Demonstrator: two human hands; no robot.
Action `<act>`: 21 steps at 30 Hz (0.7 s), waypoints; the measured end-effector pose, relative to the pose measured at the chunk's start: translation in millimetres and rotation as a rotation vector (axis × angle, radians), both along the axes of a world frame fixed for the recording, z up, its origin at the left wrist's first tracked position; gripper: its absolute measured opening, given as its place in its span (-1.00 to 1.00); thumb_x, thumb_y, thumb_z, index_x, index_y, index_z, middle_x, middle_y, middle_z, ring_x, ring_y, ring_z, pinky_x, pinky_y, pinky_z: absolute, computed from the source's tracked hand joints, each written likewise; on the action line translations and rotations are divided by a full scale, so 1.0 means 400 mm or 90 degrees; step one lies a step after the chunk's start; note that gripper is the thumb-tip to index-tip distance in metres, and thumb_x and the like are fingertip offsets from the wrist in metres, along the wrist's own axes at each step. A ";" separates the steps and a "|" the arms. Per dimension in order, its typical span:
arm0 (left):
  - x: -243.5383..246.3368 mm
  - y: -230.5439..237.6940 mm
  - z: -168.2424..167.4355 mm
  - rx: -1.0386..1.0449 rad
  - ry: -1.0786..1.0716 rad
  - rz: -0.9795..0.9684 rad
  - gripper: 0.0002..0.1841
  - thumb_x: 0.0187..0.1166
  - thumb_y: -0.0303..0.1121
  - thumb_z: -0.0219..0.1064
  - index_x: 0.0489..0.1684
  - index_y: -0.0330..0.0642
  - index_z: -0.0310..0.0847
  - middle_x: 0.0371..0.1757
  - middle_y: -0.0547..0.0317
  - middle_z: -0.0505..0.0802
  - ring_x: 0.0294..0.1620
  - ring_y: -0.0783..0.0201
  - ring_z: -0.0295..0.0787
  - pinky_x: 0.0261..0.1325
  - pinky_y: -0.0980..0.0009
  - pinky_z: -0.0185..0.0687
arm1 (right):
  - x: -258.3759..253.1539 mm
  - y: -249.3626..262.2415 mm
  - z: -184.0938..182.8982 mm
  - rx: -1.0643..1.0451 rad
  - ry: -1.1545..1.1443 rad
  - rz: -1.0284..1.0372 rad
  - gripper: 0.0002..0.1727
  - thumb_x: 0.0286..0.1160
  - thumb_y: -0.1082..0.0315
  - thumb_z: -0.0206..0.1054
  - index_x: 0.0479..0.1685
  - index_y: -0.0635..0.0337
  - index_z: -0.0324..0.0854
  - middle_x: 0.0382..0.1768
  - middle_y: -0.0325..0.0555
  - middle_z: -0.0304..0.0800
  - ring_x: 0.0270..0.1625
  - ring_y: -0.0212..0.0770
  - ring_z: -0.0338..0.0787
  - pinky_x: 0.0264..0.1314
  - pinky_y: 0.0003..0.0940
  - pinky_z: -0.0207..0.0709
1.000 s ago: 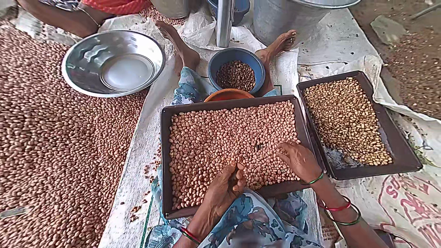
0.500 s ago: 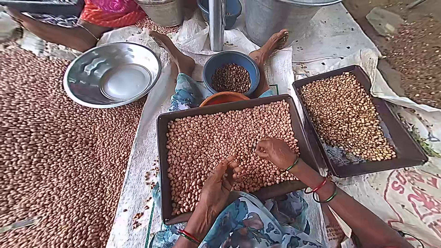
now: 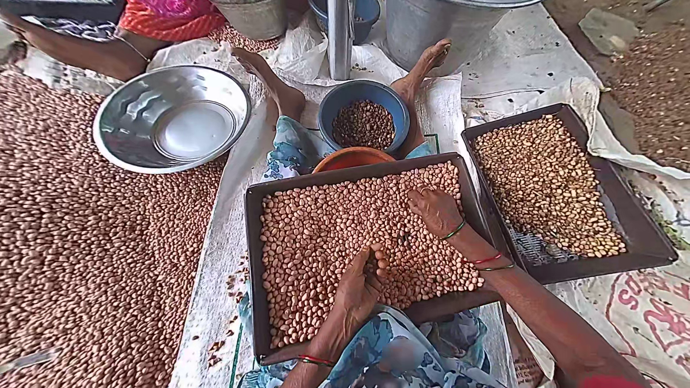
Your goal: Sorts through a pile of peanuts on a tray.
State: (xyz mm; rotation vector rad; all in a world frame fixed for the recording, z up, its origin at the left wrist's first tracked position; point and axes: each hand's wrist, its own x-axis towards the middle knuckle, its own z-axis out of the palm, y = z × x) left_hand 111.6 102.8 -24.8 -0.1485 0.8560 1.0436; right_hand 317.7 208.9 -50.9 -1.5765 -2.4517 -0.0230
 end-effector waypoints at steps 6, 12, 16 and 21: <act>0.003 0.001 -0.003 0.015 0.017 -0.031 -0.59 0.91 -0.31 -0.23 -0.11 -0.27 0.58 -0.42 0.18 0.78 -0.51 0.43 0.76 -0.40 0.61 0.72 | 0.005 -0.003 0.073 -0.195 0.031 -0.053 -0.87 0.49 0.48 0.44 -0.16 0.41 0.73 -0.29 0.32 0.75 -0.23 0.32 0.83 -0.27 0.21 0.62; 0.007 0.002 -0.001 0.016 0.037 -0.059 -0.60 0.92 -0.36 -0.24 0.23 -0.38 0.54 -0.14 0.03 0.90 -0.21 0.31 0.91 -0.10 0.51 0.81 | -0.029 -0.043 0.237 -0.441 0.078 -0.016 -0.87 0.56 0.38 0.43 -0.18 0.28 0.77 -0.42 0.01 0.73 -0.31 -0.07 0.68 -0.17 -0.09 0.50; 0.006 0.001 0.002 0.018 0.000 -0.037 -0.57 0.92 -0.34 -0.26 0.01 -0.33 0.59 -0.33 0.11 0.83 -0.41 0.37 0.83 -0.29 0.54 0.78 | -0.038 -0.002 0.176 -0.181 0.093 -0.070 -0.80 0.60 0.47 0.37 0.08 0.24 0.82 -0.11 0.28 0.82 -0.05 0.31 0.83 -0.02 0.27 0.62; -0.010 0.000 -0.004 0.015 0.002 0.003 -0.58 0.92 -0.32 -0.24 -0.05 -0.29 0.58 -0.40 0.16 0.79 -0.49 0.40 0.78 -0.37 0.57 0.75 | -0.066 0.050 0.053 0.016 0.066 0.033 -0.71 0.52 0.58 0.36 0.18 0.31 0.77 -0.03 0.33 0.80 -0.09 0.31 0.85 -0.08 0.17 0.71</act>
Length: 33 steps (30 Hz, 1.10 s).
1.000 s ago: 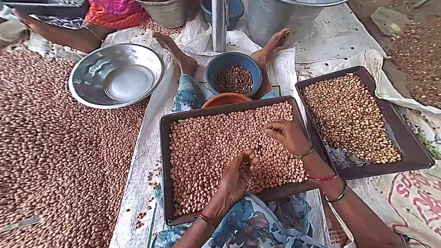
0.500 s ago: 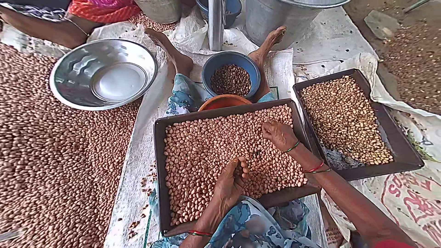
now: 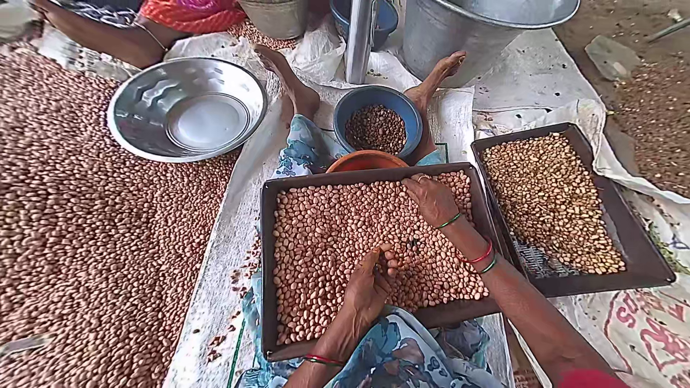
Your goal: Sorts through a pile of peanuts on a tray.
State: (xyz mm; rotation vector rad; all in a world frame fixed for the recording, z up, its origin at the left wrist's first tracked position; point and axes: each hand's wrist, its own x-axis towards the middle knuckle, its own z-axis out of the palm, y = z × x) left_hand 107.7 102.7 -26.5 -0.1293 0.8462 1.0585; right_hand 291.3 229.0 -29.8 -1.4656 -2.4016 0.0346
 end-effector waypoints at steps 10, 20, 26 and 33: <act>0.012 0.005 -0.004 0.033 0.021 -0.009 -0.57 0.93 -0.30 -0.26 0.35 -0.34 0.48 -0.03 0.05 0.91 -0.11 0.31 0.93 -0.07 0.51 0.82 | 0.030 -0.101 0.178 -0.281 0.300 0.050 -0.73 0.43 0.33 0.51 0.07 0.22 0.79 -0.15 -0.13 0.86 -0.34 -0.40 0.73 -0.27 -0.50 0.61; 0.010 0.001 0.012 0.011 0.025 0.019 -0.57 0.93 -0.27 -0.27 0.02 -0.27 0.56 -0.33 0.20 0.85 -0.39 0.44 0.85 -0.28 0.60 0.78 | 0.048 -0.085 -0.001 -0.237 0.012 -0.164 -0.74 0.65 0.31 0.36 -0.03 0.38 0.78 -0.12 0.34 0.81 0.00 0.34 0.84 0.03 0.25 0.62; 0.003 -0.001 -0.005 0.023 0.033 -0.020 -0.55 0.93 -0.28 -0.28 0.35 -0.36 0.48 0.01 0.01 0.88 -0.10 0.28 0.91 -0.04 0.49 0.80 | 0.045 -0.137 0.103 -0.295 0.318 -0.021 -0.82 0.42 0.31 0.48 -0.24 0.28 0.79 -0.30 -0.19 0.77 -0.30 -0.47 0.64 -0.20 -0.53 0.50; -0.004 -0.007 0.008 0.029 -0.037 0.026 -0.54 0.93 -0.24 -0.29 -0.20 -0.18 0.55 -0.48 0.26 0.77 -0.55 0.50 0.74 -0.43 0.68 0.69 | 0.086 -0.065 -0.072 -0.070 0.245 -0.270 -0.37 0.65 0.36 0.32 0.66 0.46 0.34 0.58 0.45 0.46 0.62 0.39 0.51 0.65 0.22 0.33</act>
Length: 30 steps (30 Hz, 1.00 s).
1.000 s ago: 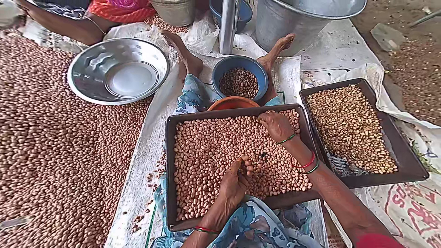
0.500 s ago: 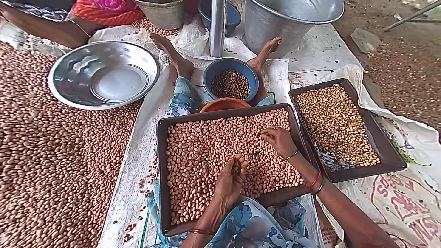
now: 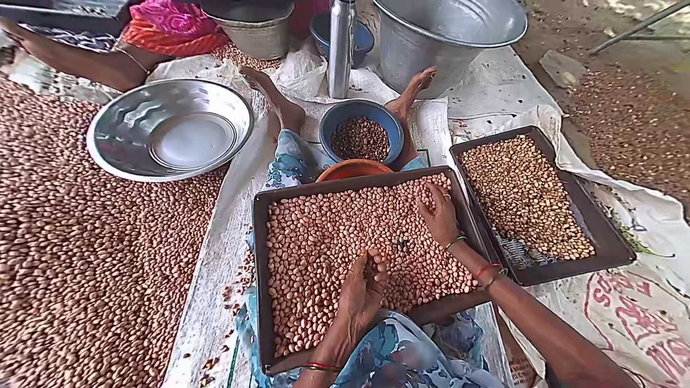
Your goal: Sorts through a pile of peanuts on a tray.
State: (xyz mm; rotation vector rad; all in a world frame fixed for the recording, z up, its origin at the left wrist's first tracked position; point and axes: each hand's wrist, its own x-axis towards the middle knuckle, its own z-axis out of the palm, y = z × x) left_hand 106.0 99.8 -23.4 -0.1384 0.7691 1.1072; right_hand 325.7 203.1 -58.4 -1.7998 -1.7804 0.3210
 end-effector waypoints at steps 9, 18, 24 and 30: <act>-0.113 -0.037 0.016 0.151 -0.263 0.106 -0.54 0.85 -0.29 -0.25 -0.30 -0.12 0.63 -0.70 0.41 0.64 -0.72 0.58 0.62 -0.56 0.74 0.58 | -0.415 -0.055 0.019 -0.124 0.149 0.331 -0.40 0.50 0.41 0.31 0.61 0.31 0.51 0.66 0.28 0.45 0.73 0.29 0.37 0.75 0.20 0.15; -0.190 -0.077 0.024 0.154 -0.112 0.215 -0.58 0.80 -0.39 -0.20 0.01 -0.22 0.70 -0.48 0.25 0.82 -0.55 0.48 0.76 -0.40 0.66 0.72 | -0.201 -0.159 0.127 -0.389 -0.107 0.741 -0.79 0.41 0.32 0.50 -0.04 0.12 0.91 0.34 0.12 0.78 0.63 0.38 0.43 0.48 0.62 0.04; -0.157 -0.052 0.000 0.128 -0.067 0.182 -0.55 0.83 -0.37 -0.26 -0.05 -0.19 0.67 -0.52 0.31 0.78 -0.58 0.51 0.74 -0.42 0.67 0.71 | -0.074 0.008 0.186 -0.253 -0.137 0.305 -0.79 0.64 0.37 0.35 0.01 0.25 0.87 0.05 0.27 0.79 0.10 0.25 0.80 0.13 0.16 0.62; -0.118 -0.023 -0.020 0.082 -0.049 0.159 -0.55 0.87 -0.34 -0.26 -0.12 -0.20 0.65 -0.51 0.30 0.77 -0.61 0.51 0.72 -0.46 0.68 0.70 | -0.136 0.077 0.067 -0.134 -0.177 0.207 -0.76 0.65 0.33 0.36 0.02 0.34 0.80 -0.04 0.34 0.81 -0.07 0.35 0.84 -0.11 0.27 0.64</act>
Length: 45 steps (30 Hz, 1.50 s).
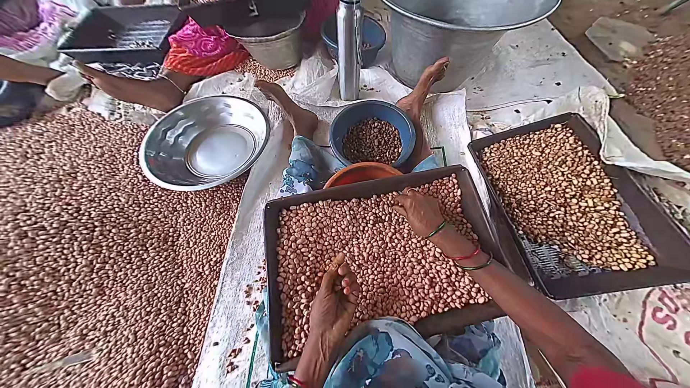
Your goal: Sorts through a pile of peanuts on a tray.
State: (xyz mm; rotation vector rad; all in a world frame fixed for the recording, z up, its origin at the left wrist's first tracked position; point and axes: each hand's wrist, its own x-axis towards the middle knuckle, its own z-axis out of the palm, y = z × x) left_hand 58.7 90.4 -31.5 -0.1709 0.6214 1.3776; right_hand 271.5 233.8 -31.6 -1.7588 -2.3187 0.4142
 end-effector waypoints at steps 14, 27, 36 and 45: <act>0.001 -0.001 -0.019 -0.004 -0.032 -0.029 -0.59 0.85 -0.39 -0.18 -0.15 -0.22 0.68 -0.56 0.29 0.74 -0.62 0.51 0.69 -0.46 0.68 0.66 | 0.039 0.003 0.086 -0.002 0.122 0.172 -0.89 0.51 0.44 0.45 -0.12 0.23 0.87 -0.17 0.17 0.84 -0.10 0.17 0.84 -0.04 0.17 0.67; 0.006 0.001 -0.004 -0.049 0.084 -0.060 -0.60 0.88 -0.40 -0.22 0.05 -0.27 0.64 -0.37 0.19 0.85 -0.46 0.44 0.81 -0.32 0.62 0.77 | -0.043 -0.020 0.099 -0.246 -0.053 0.178 -0.79 0.61 0.33 0.36 -0.15 0.35 0.76 -0.21 0.19 0.79 -0.05 0.16 0.80 0.01 0.10 0.59; 0.017 -0.001 0.010 -0.092 0.101 -0.159 -0.52 0.92 -0.34 -0.30 0.02 -0.34 0.64 -0.26 0.09 0.90 -0.38 0.37 0.87 -0.30 0.56 0.80 | -0.032 -0.003 0.041 0.024 0.082 0.121 -0.81 0.63 0.47 0.33 0.00 0.31 0.83 -0.10 0.30 0.84 -0.04 0.31 0.86 -0.02 0.26 0.66; 0.009 0.004 0.011 -0.108 0.055 -0.097 -0.53 0.91 -0.31 -0.26 -0.07 -0.28 0.64 -0.36 0.15 0.85 -0.47 0.43 0.82 -0.41 0.62 0.76 | -0.025 0.014 0.012 0.024 -0.069 0.103 -0.90 0.51 0.49 0.41 -0.18 0.39 0.74 -0.25 0.30 0.77 -0.20 0.30 0.84 -0.26 0.18 0.65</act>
